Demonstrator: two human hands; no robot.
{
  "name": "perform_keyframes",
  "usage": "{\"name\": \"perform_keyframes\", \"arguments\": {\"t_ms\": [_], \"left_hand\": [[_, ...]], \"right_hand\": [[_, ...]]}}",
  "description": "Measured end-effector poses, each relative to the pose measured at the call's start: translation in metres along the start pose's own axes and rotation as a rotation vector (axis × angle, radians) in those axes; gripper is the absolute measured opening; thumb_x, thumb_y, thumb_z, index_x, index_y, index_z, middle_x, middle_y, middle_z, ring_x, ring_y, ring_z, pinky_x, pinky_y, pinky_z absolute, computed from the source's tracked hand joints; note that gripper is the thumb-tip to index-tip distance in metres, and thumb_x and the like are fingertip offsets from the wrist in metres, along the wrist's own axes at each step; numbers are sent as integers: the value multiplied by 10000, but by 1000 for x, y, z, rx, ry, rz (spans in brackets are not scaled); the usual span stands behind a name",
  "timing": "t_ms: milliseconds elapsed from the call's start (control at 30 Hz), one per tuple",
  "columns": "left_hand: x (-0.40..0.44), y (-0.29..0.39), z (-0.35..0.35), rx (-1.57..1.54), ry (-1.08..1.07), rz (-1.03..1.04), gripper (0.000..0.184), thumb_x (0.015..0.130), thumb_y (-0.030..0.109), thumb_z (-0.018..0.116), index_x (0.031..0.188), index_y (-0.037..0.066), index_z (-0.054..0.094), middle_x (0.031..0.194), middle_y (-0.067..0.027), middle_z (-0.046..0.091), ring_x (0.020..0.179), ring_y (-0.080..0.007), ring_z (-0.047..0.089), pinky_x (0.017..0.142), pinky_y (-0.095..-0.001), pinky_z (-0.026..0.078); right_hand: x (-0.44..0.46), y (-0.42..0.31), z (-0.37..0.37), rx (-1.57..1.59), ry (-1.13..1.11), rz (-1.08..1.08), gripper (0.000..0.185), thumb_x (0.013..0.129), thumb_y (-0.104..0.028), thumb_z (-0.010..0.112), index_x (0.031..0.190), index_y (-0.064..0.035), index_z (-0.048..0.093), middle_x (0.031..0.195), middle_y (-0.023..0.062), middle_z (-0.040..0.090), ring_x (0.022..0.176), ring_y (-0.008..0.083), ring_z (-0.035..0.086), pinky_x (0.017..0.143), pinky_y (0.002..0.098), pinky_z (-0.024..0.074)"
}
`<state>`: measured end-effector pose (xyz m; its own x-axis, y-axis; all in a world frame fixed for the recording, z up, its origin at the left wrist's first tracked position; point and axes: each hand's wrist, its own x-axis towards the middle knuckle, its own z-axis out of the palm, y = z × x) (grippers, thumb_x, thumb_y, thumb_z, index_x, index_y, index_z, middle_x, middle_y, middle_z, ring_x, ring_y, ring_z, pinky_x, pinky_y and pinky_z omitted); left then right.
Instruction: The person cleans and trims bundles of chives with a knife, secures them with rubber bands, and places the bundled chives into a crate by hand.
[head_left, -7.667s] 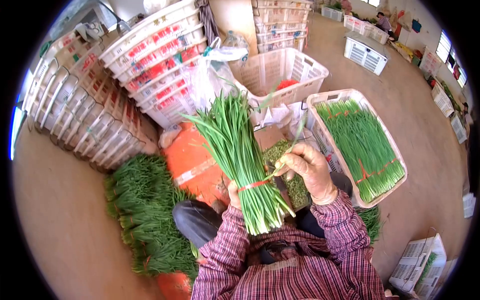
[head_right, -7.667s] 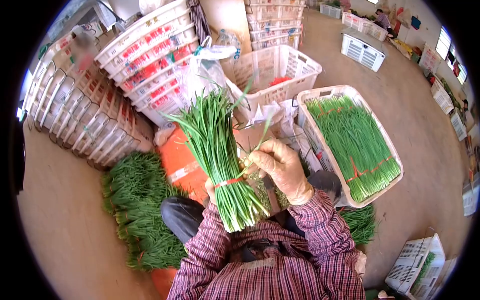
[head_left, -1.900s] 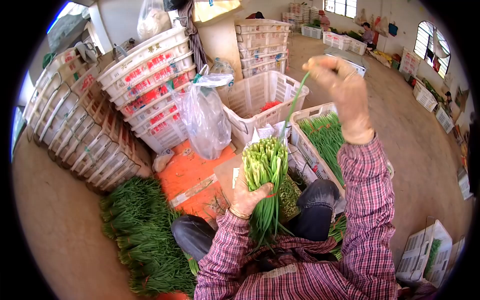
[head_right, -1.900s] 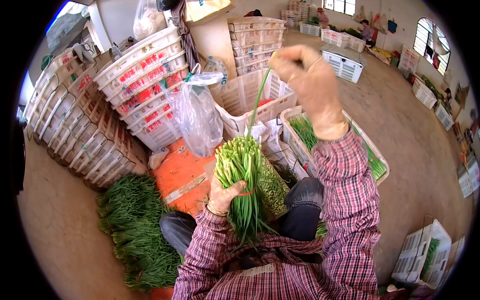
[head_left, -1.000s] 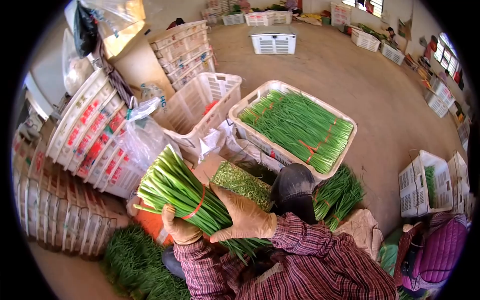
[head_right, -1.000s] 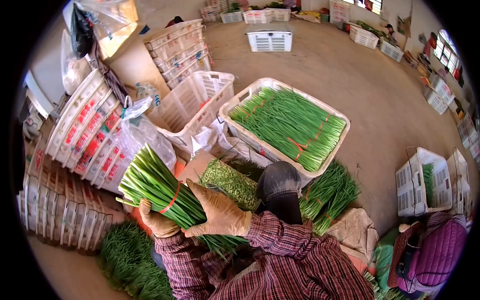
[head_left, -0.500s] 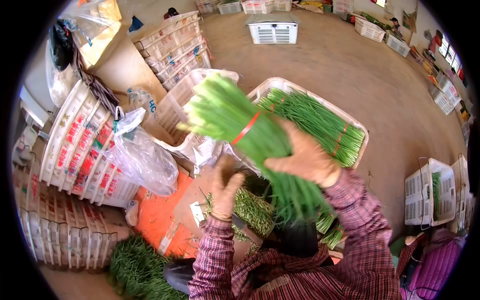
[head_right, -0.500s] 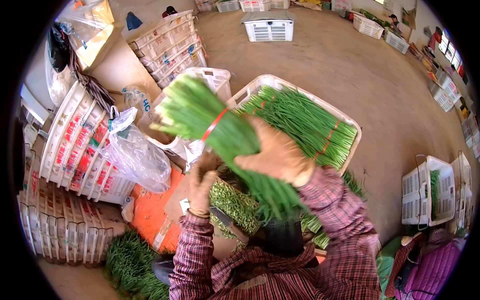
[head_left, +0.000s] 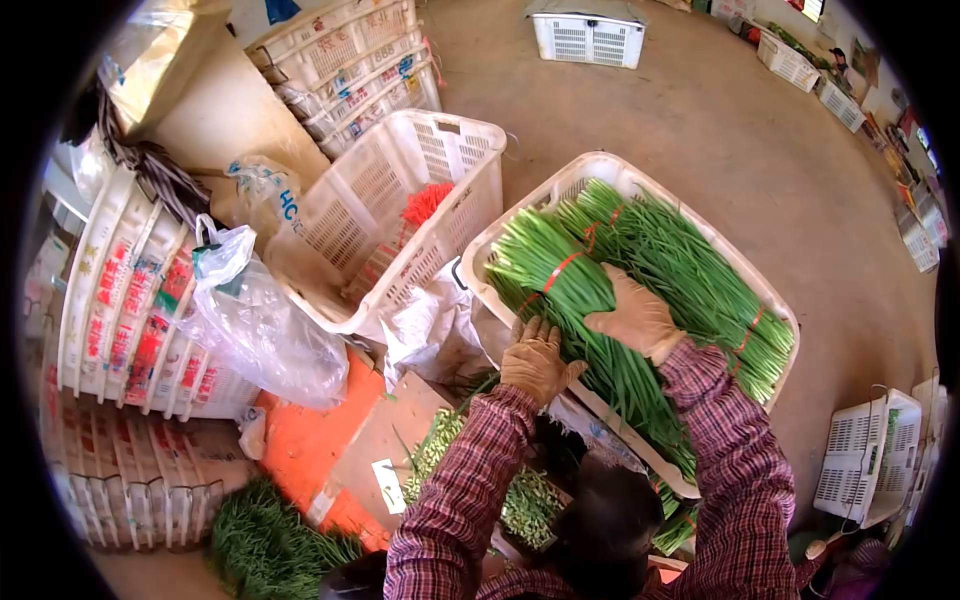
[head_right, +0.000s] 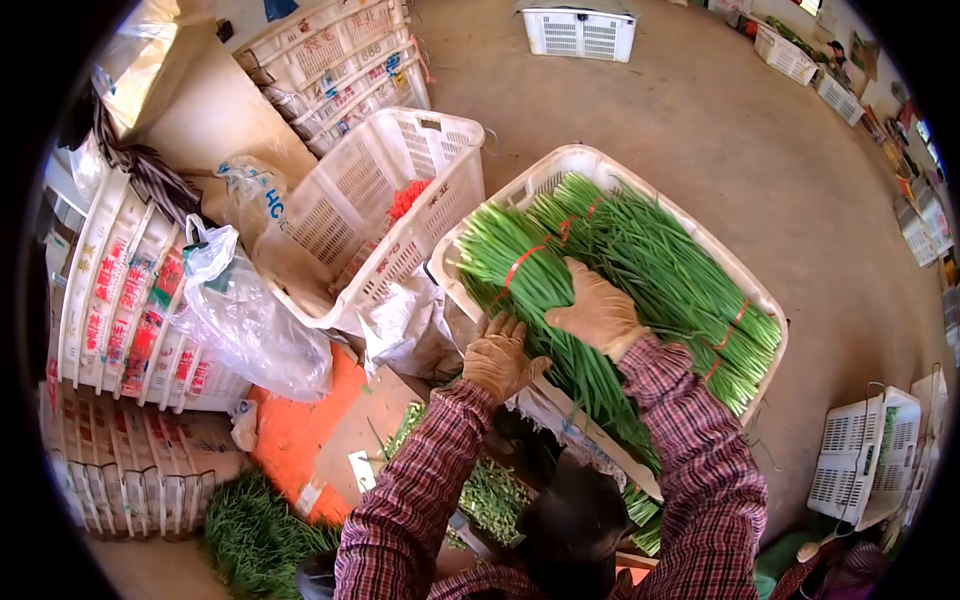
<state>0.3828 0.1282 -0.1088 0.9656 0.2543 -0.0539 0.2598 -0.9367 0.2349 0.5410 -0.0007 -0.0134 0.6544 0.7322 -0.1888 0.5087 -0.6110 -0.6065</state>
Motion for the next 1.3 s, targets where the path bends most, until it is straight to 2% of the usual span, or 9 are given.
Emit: {"name": "perform_keyframes", "arguments": {"t_ms": [133, 267, 433, 533, 700, 833, 933, 1033, 1300], "left_hand": [[14, -13, -7, 99, -48, 140, 797, 907, 609, 563, 1382, -32, 571, 1444, -196, 576, 1422, -325, 451, 1282, -499, 141], [4, -26, -20, -16, -30, 236, 572, 883, 420, 654, 1252, -17, 647, 1313, -171, 653, 1331, -314, 533, 1254, -428, 269], [-23, -70, -21, -677, 135, 168, 418, 848, 196, 736, 1220, 22, 659, 1260, -189, 678, 1157, -384, 652, 973, -445, 552], [-16, -66, -34, -489, 265, -82, 525, 859, 239, 754, 1307, 6, 610, 1325, -211, 641, 1216, -395, 616, 1013, -441, 526], [25, -74, -15, -162, 259, -132, 768, 898, 551, 680, 1431, 17, 541, 1462, -203, 554, 1469, -350, 393, 1221, -523, 267], [31, -78, -12, -60, 253, -70, 690, 862, 464, 734, 1355, 2, 595, 1416, -200, 597, 1380, -379, 491, 1180, -471, 351], [19, -82, -20, -380, 320, -98, 577, 847, 332, 778, 1308, 24, 618, 1355, -175, 632, 1314, -384, 546, 1121, -471, 423], [10, -81, -28, -473, 587, 187, 456, 854, 199, 792, 1255, 53, 633, 1280, -154, 657, 1268, -372, 583, 1091, -467, 461], [67, -54, -13, -257, 296, 329, 582, 965, 467, 617, 1364, 44, 597, 1421, -145, 597, 1413, -355, 472, 1240, -483, 292]], "right_hand": [[48, 7, 54, -10, -23, 4, 1002, 761, -464, 730, 1568, -11, 345, 1439, 279, 553, 1274, 394, 590, 1069, 433, 469], [56, 17, 88, -32, -74, 36, 986, 763, -454, 737, 1567, -32, 354, 1408, 262, 572, 1234, 400, 607, 1033, 449, 492], [53, 16, 93, -103, -53, 57, 941, 800, -416, 775, 1561, -48, 364, 1421, 253, 572, 1251, 389, 600, 1031, 437, 493], [52, 18, 97, -159, -4, 26, 939, 799, -386, 780, 1567, -55, 354, 1387, 235, 594, 1210, 385, 622, 1004, 440, 510], [47, 9, 80, -360, 209, -109, 940, 784, -415, 795, 1542, -35, 389, 1144, 201, 644, 988, 359, 681, 838, 454, 546], [48, 12, 92, -493, 260, -134, 953, 763, -404, 827, 1526, -21, 404, 1069, 166, 645, 901, 314, 684, 770, 441, 545], [40, 6, 103, -464, 162, -143, 960, 743, -390, 835, 1523, -26, 410, 1065, 176, 642, 880, 337, 681, 767, 453, 547], [36, 9, 107, -266, 208, -250, 938, 742, -358, 832, 1509, -14, 415, 1049, 199, 637, 880, 385, 673, 765, 470, 557], [49, 43, 131, -2, 140, -298, 845, 727, -319, 840, 1448, -73, 475, 1178, 172, 661, 952, 388, 687, 797, 464, 568]]}}
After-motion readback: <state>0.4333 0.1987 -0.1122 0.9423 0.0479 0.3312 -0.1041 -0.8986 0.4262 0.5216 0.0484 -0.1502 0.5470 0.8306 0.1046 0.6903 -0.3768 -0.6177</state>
